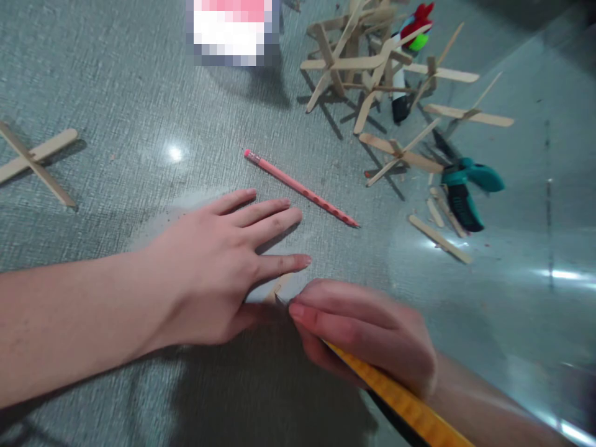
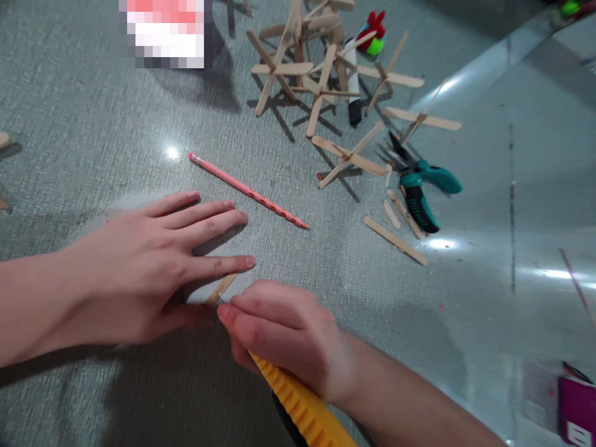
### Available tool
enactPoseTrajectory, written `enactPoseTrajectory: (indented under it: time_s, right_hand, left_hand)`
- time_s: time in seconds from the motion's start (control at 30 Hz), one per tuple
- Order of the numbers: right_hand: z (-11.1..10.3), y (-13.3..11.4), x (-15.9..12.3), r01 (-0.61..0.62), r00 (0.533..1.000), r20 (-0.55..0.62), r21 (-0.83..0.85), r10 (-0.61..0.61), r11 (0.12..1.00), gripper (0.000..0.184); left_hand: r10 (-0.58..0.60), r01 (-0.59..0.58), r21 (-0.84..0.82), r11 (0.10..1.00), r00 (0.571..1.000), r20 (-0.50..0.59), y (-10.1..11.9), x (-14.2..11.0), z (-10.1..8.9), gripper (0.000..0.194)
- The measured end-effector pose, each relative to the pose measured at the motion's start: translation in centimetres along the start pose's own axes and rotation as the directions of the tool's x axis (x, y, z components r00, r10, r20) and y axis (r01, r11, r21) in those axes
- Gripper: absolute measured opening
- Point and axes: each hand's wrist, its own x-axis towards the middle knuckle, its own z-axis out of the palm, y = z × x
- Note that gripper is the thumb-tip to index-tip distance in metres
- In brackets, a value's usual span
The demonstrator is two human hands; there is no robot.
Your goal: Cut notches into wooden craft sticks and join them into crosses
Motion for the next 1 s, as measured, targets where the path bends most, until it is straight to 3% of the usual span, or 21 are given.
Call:
enactPoseTrajectory:
  time_s: [0.27, 0.43, 0.67, 1.0]
  right_hand:
    - [-0.24, -0.17, 0.12, -0.149, 0.989, 0.022, 0.05, 0.149, 0.987, 0.052]
    - [0.21, 0.39, 0.07, -0.077, 0.994, -0.075, 0.033, 0.079, 0.996, 0.049]
    - [-0.26, -0.22, 0.0, -0.142, 0.99, 0.021, 0.002, 0.142, 0.99, 0.051]
    - [-0.34, 0.09, 0.15, -0.047, 0.998, 0.039, -0.066, 0.049, 0.997, 0.052]
  left_hand:
    - [-0.014, 0.014, 0.007, 1.0, 1.0, 0.007, 0.05, 0.03, 0.03, 0.064]
    - [-0.019, 0.019, 0.005, 1.0, 0.999, 0.03, 0.15, 0.12, -0.16, 0.065]
    - [-0.017, 0.017, 0.004, 1.0, 1.0, 0.023, 0.12, -0.03, -0.07, 0.066]
    - [-0.009, 0.009, -0.013, 1.0, 1.0, 0.021, -0.02, -0.02, -0.11, 0.066]
